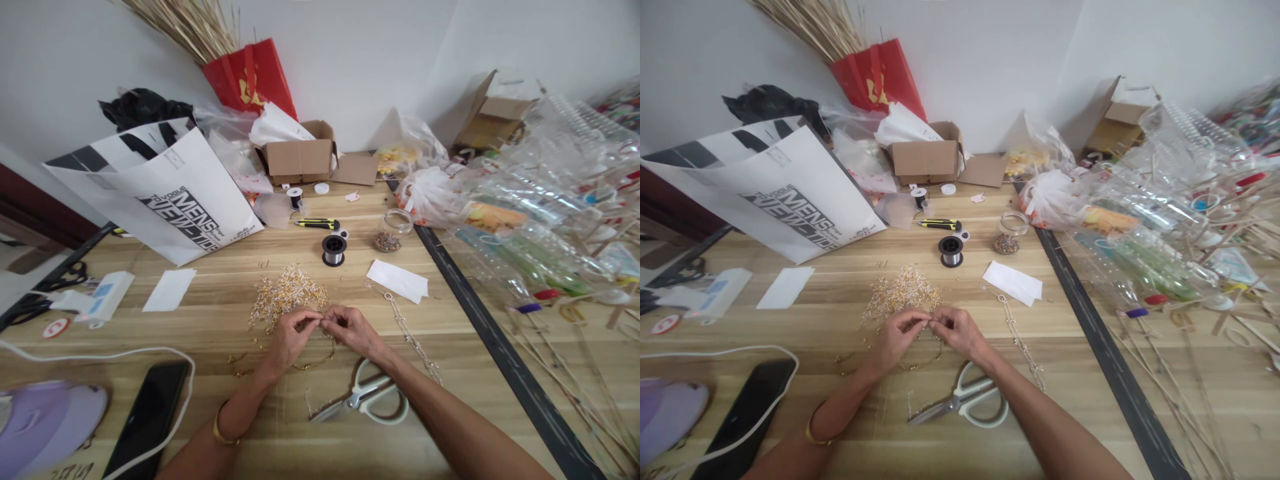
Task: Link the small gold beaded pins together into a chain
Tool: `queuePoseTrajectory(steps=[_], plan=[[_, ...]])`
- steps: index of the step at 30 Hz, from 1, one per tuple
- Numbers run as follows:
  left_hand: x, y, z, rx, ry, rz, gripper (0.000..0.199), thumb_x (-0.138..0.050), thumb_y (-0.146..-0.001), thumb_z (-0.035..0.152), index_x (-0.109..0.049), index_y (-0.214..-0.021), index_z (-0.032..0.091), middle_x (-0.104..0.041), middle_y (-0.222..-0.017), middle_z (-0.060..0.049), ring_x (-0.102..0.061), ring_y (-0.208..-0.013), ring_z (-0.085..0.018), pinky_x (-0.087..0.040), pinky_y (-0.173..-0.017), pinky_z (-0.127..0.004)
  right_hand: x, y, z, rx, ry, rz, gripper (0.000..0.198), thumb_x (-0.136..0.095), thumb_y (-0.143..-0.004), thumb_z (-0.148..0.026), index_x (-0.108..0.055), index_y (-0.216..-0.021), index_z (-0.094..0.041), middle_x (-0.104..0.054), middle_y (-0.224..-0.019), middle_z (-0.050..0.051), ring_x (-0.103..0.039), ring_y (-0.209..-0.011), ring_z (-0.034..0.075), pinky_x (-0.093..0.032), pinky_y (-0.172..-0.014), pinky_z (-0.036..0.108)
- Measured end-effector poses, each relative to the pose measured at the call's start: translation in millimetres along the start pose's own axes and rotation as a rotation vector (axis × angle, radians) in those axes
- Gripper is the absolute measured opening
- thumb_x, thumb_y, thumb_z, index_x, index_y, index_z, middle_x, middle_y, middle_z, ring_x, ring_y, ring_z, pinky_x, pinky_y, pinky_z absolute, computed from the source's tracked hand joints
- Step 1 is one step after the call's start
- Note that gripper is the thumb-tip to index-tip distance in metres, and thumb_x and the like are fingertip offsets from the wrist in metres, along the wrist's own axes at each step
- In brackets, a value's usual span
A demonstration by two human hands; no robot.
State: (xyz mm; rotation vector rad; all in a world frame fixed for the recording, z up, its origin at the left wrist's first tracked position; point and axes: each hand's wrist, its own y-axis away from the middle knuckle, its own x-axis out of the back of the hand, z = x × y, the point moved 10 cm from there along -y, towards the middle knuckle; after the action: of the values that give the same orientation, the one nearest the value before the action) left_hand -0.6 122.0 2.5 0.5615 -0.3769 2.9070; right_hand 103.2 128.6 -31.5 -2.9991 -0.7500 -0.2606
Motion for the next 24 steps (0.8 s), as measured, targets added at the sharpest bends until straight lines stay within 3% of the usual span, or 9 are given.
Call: queuePoseTrajectory(steps=[10, 17, 24], plan=[[-1.7, 1.9, -16.7, 0.068, 0.040, -0.004, 0.008, -0.060, -0.077, 0.019, -0.067, -0.079, 0.015, -0.067, -0.076, -0.004, -0.061, -0.071, -0.015, -0.048, -0.066, -0.025, 0.3, 0.7, 0.2, -0.034, -0.048, -0.010, 0.035, -0.048, -0.086, -0.046, -0.053, -0.071, -0.015, -0.049, -0.056, -0.003, -0.046, -0.045, 0.008, -0.039, -0.043, 0.018], [-2.6, 1.8, -5.4, 0.061, -0.045, -0.050, 0.010, -0.055, -0.077, 0.012, -0.064, -0.076, 0.016, -0.063, -0.072, -0.002, -0.058, -0.070, -0.014, -0.045, -0.066, -0.023, 2.1, 0.3, 2.6, -0.058, -0.064, 0.011, 0.036, -0.047, -0.086, -0.049, -0.051, -0.071, -0.016, -0.050, -0.057, -0.003, -0.048, -0.045, 0.008, -0.041, -0.043, 0.019], [-2.3, 0.8, -2.7, 0.078, 0.024, -0.038, 0.008, -0.055, -0.076, 0.013, -0.062, -0.079, 0.015, -0.063, -0.071, -0.002, -0.058, -0.069, -0.014, -0.045, -0.065, -0.023, -0.2, 0.9, 4.1, -0.072, -0.103, -0.003, 0.029, -0.052, -0.083, -0.045, -0.052, -0.082, -0.016, -0.046, -0.055, -0.005, -0.043, -0.043, 0.007, -0.039, -0.042, 0.018]])
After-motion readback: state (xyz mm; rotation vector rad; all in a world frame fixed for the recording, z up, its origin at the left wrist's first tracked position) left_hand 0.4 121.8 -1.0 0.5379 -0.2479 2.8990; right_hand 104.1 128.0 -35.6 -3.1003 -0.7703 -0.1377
